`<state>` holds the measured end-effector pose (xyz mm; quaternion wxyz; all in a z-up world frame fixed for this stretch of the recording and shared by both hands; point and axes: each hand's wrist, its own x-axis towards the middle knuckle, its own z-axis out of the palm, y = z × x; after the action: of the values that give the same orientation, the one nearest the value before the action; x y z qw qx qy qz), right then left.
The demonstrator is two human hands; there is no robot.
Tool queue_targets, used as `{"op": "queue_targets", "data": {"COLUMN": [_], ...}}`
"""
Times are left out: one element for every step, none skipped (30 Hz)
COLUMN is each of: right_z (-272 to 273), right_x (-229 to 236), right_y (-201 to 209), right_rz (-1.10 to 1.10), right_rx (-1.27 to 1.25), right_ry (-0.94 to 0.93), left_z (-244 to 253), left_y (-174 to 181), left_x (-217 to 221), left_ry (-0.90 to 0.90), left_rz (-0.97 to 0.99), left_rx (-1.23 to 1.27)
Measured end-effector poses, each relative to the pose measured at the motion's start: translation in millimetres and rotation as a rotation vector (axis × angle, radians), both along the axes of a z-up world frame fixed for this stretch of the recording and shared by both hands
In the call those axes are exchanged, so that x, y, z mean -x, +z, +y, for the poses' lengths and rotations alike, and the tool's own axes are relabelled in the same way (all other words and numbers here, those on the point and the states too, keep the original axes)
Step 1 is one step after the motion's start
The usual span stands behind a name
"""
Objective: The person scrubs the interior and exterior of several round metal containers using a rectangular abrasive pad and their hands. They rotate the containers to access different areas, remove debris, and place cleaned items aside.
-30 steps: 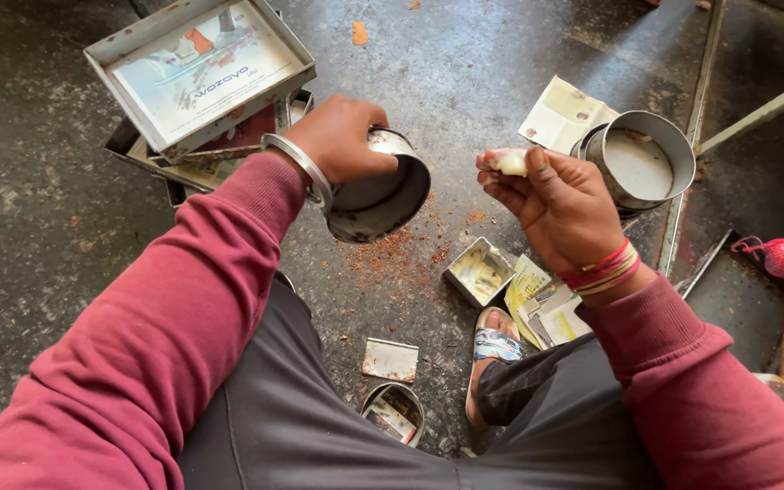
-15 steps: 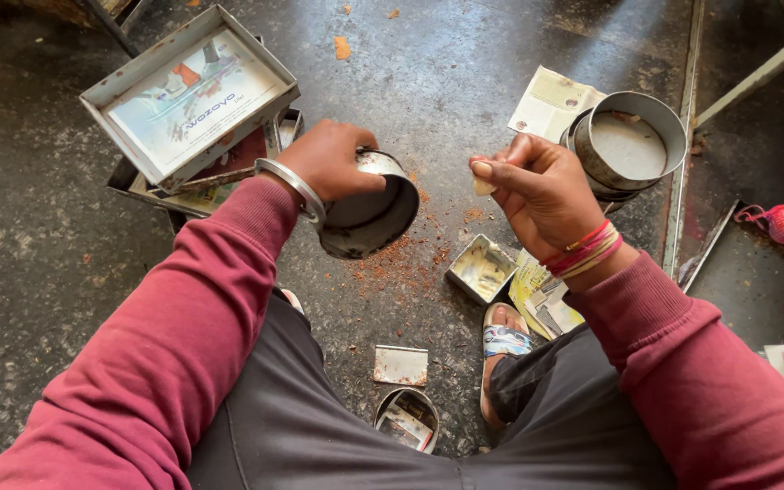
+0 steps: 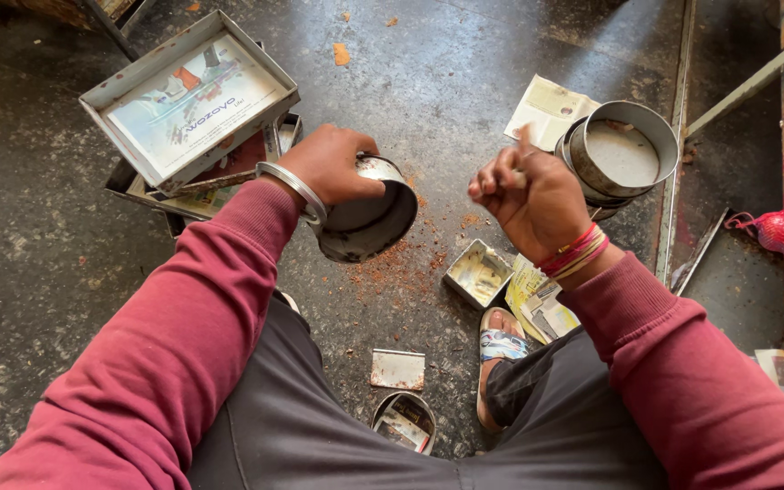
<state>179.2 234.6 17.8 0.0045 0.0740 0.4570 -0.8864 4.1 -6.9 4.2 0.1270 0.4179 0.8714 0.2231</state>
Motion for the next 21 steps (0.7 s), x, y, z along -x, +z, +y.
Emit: {"op": "queue_targets", "data": {"right_z": [1, 1, 2, 3, 4, 4, 5, 5, 6, 6, 6, 6, 5, 4, 3, 1, 0, -1, -1, -2, -2], "right_x": [0, -1, 0, 0, 0, 0, 0, 0, 0, 0, -1, -1, -1, 0, 0, 1, 1, 2, 2, 2, 3], "right_y": [-1, -2, -3, -5, -7, -9, -11, -12, -13, -14, -14, -14, -13, -12, -12, -11, -11, -11, -11, -12, -13], "right_rz": [-0.060, -0.041, -0.022, -0.005, 0.000, 0.006, 0.011, 0.028, 0.045, 0.062, 0.053, 0.044, 0.035, 0.039, 0.043, 0.046, 0.066, 0.087, 0.107, 0.112, 0.117], "right_rx": [0.003, 0.007, 0.012, 0.018, -0.029, -0.075, -0.121, -0.111, -0.101, -0.091, -0.042, 0.007, 0.057, 0.043, 0.029, 0.017, -0.006, -0.028, -0.051, -0.062, -0.072], "right_ry": [0.009, 0.022, 0.036, 0.050, 0.035, 0.019, 0.002, 0.002, 0.002, 0.000, 0.026, 0.052, 0.077, 0.073, 0.069, 0.066, 0.054, 0.040, 0.027, 0.020, 0.012], "left_z": [0, 1, 1, 1, 0, 0, -1, -1, -2, -2, -3, -2, -2, -2, -2, -2, -2, -2, -1, -1, -1], "left_y": [0, 0, 0, -1, -2, -3, -3, -3, -3, -3, -3, -2, -2, -2, -2, -2, -3, -4, -5, -5, -6], "left_x": [0, 0, 0, 0, 0, 0, 0, 0, 0, 0, 0, 0, 0, 0, 0, 0, 1, 1, 1, 1, 1], "left_ry": [-0.008, -0.014, -0.009, -0.002, 0.004, -0.004, -0.011, -0.020, -0.022, -0.025, -0.028, -0.026, -0.024, -0.020, -0.021, -0.021, -0.021, -0.030, -0.039, -0.049, -0.051], "left_rz": [0.010, 0.018, 0.009, -0.002, -0.013, -0.005, 0.003, 0.012, 0.018, 0.025, 0.033, 0.030, 0.028, 0.025, 0.019, 0.012, 0.005, 0.021, 0.037, 0.054, 0.054], "left_rx": [-0.008, -0.015, -0.024, -0.030, -0.036, -0.039, -0.041, -0.044, -0.042, -0.041, -0.040, -0.040, -0.039, -0.037, -0.037, -0.036, -0.035, -0.035, -0.034, -0.034, -0.036]}}
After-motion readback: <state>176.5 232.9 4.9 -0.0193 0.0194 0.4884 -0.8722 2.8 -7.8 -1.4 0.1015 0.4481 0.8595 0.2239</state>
